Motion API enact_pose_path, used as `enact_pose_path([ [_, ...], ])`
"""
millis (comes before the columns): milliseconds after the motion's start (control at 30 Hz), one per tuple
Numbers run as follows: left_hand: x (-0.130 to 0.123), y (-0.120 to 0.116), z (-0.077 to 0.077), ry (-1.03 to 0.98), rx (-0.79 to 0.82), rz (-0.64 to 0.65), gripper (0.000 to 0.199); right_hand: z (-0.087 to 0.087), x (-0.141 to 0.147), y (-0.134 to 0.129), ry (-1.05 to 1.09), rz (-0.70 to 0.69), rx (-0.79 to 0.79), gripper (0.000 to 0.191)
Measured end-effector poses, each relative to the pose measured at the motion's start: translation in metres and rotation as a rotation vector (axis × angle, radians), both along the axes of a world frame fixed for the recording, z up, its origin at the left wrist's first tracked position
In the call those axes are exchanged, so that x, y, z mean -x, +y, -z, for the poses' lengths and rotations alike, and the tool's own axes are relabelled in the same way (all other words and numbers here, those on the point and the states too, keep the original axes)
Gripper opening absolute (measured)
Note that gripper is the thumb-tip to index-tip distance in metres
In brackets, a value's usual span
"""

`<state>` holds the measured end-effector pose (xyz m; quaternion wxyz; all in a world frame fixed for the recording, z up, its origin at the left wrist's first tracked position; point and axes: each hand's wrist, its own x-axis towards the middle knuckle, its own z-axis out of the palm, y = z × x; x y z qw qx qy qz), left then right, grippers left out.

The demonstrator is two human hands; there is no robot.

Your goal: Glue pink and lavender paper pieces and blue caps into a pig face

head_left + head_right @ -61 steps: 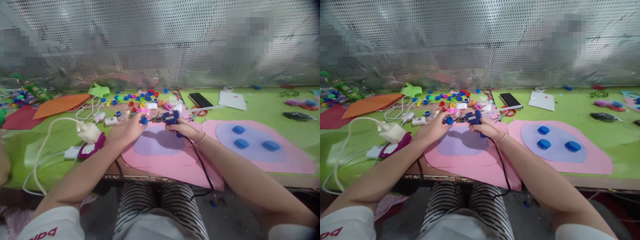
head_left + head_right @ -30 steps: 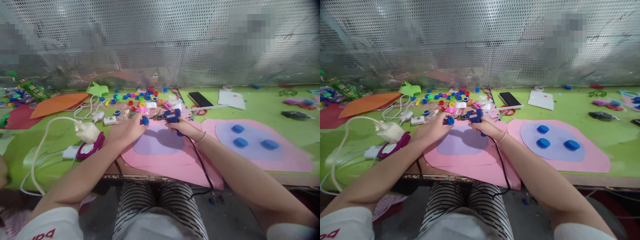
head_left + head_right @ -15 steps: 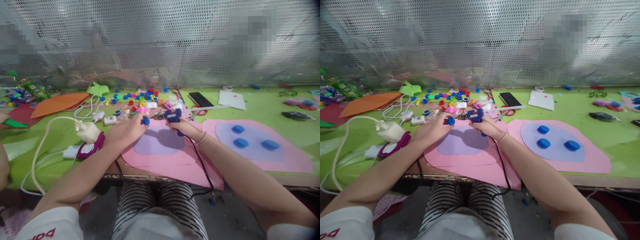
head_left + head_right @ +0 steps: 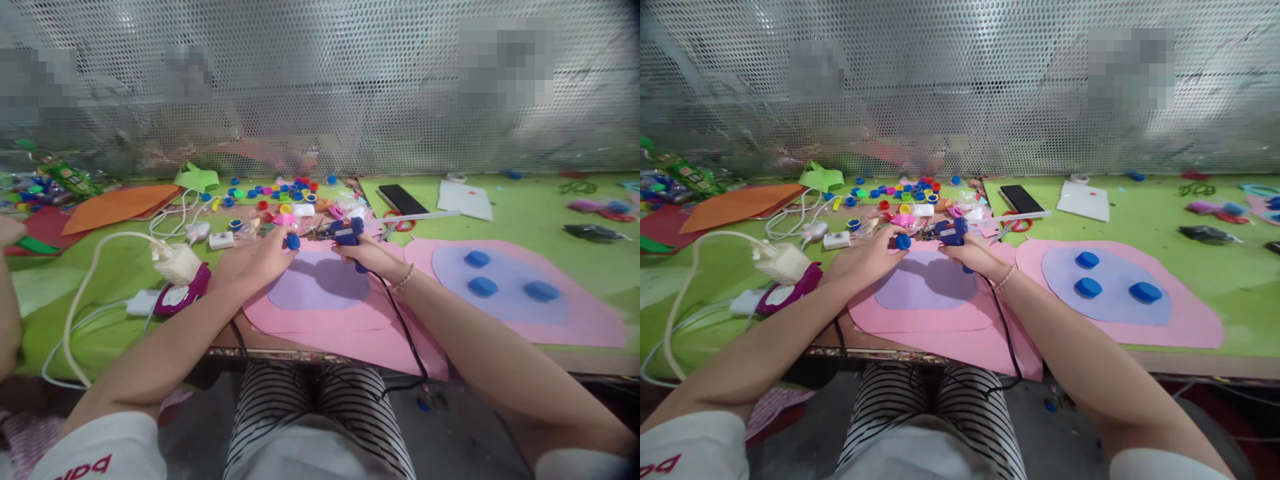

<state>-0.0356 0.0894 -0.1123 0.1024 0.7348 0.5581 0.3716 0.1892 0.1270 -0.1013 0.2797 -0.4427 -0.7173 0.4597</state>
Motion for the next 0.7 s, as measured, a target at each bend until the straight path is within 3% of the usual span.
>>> enact_pose_path([
  [700,0.0004,-0.0001,-0.0013,0.003,-0.027,-0.011,0.03,-0.0035,0.0005,-0.0017,-0.014,0.011,0.008,0.017],
])
